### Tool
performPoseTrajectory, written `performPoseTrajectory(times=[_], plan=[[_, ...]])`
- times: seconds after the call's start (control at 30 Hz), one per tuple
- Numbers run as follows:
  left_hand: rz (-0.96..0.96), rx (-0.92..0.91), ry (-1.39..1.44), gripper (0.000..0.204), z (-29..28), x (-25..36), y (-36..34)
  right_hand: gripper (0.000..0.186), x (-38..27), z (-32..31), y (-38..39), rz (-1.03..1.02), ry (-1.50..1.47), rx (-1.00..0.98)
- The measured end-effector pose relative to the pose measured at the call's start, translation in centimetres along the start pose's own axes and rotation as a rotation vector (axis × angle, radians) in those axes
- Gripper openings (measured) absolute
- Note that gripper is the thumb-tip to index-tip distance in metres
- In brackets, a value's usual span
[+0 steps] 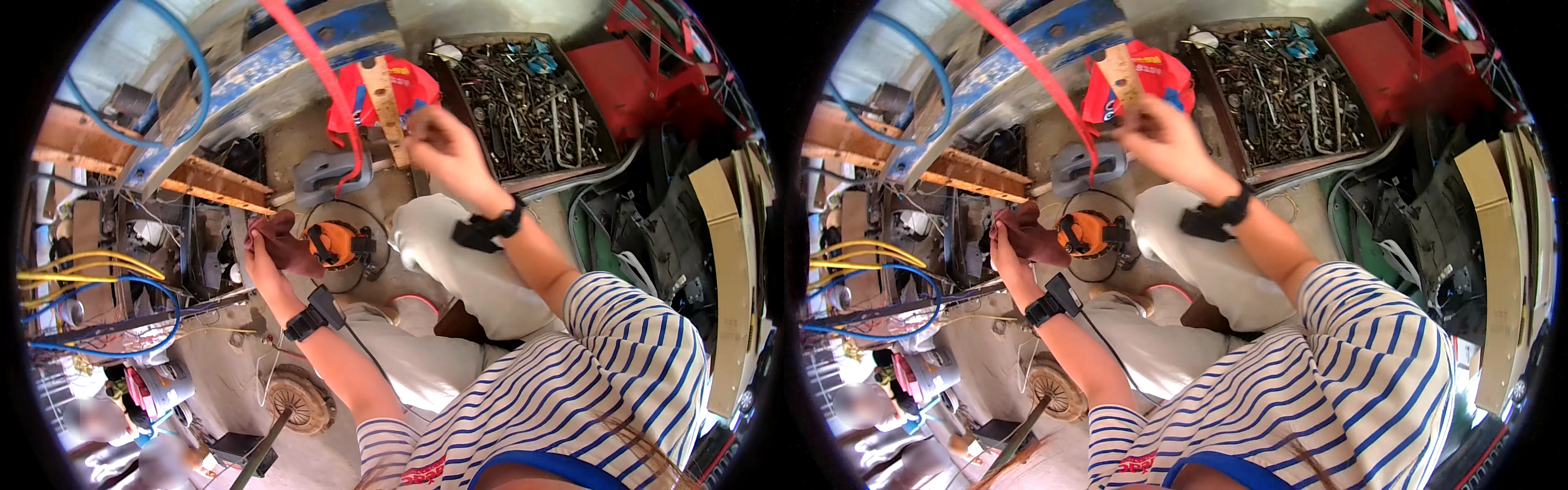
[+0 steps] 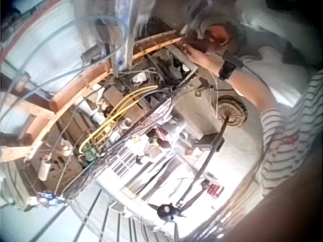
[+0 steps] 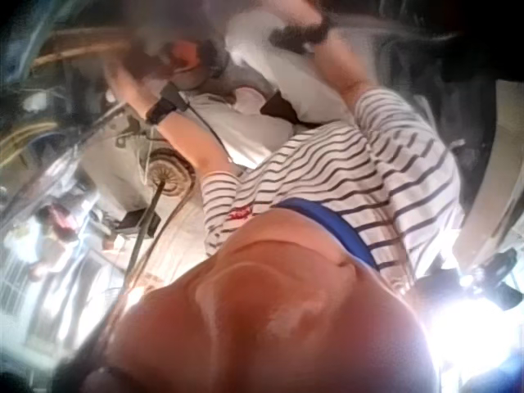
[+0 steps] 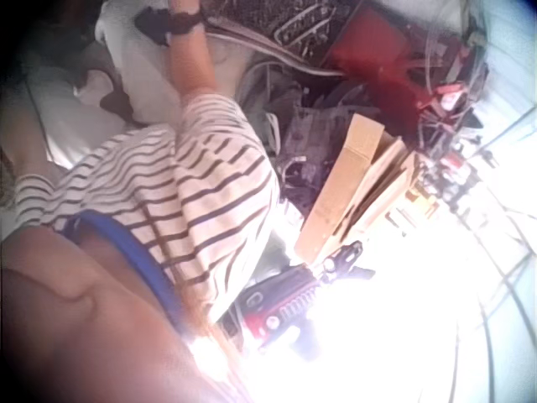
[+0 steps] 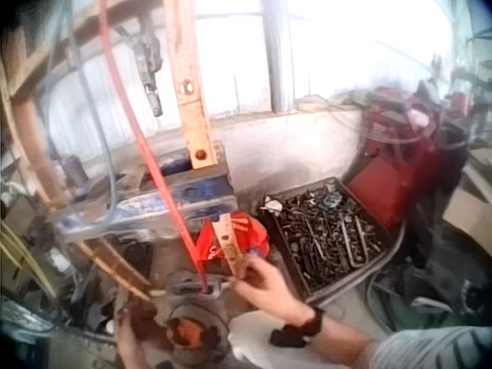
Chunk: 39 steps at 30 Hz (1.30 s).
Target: The person wipes a small metal part with a cloth and then uses a tool to manipulate a thin cable or wire at a workbench.
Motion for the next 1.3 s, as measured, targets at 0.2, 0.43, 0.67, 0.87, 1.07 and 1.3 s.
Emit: performPoseTrajectory(times=[0.2,0.43,0.67,0.87,1.07,1.3], plan=[[0.038,-0.006,-0.095,0.036,0.0,-1.9,-0.1,0.024,7.0,-22.8,4.4,0.177,1.131,0.214],[-0.015,0.148,-0.293,0.034,-3.0,-5.1,-0.6,0.075,11.7,-34.6,4.9,0.237,1.62,0.261],[-0.123,0.167,-0.473,0.041,-6.5,-7.6,-1.6,0.068,18.3,-33.9,7.2,0.394,1.604,0.085],[-0.146,0.15,-0.511,0.044,-9.6,-9.9,-1.9,0.056,25.4,-36.1,8.6,0.537,1.518,-0.047],[-0.304,0.117,-0.572,0.043,-11.0,-11.5,0.1,0.047,28.4,-37.9,7.7,1.001,1.468,-0.214],[-0.338,0.075,-0.552,0.038,-12.7,-11.8,0.9,0.053,31.2,-42.5,7.2,1.034,1.588,-0.433]])
Point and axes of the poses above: each hand's wrist, its own y-axis away from the middle knuckle, its own z-axis out of the palm, x = y × z, the point moved 5 cm from there along -y, towards the middle knuckle, and after that the axes turned 5 degrees about x, right-handed, at the moved point
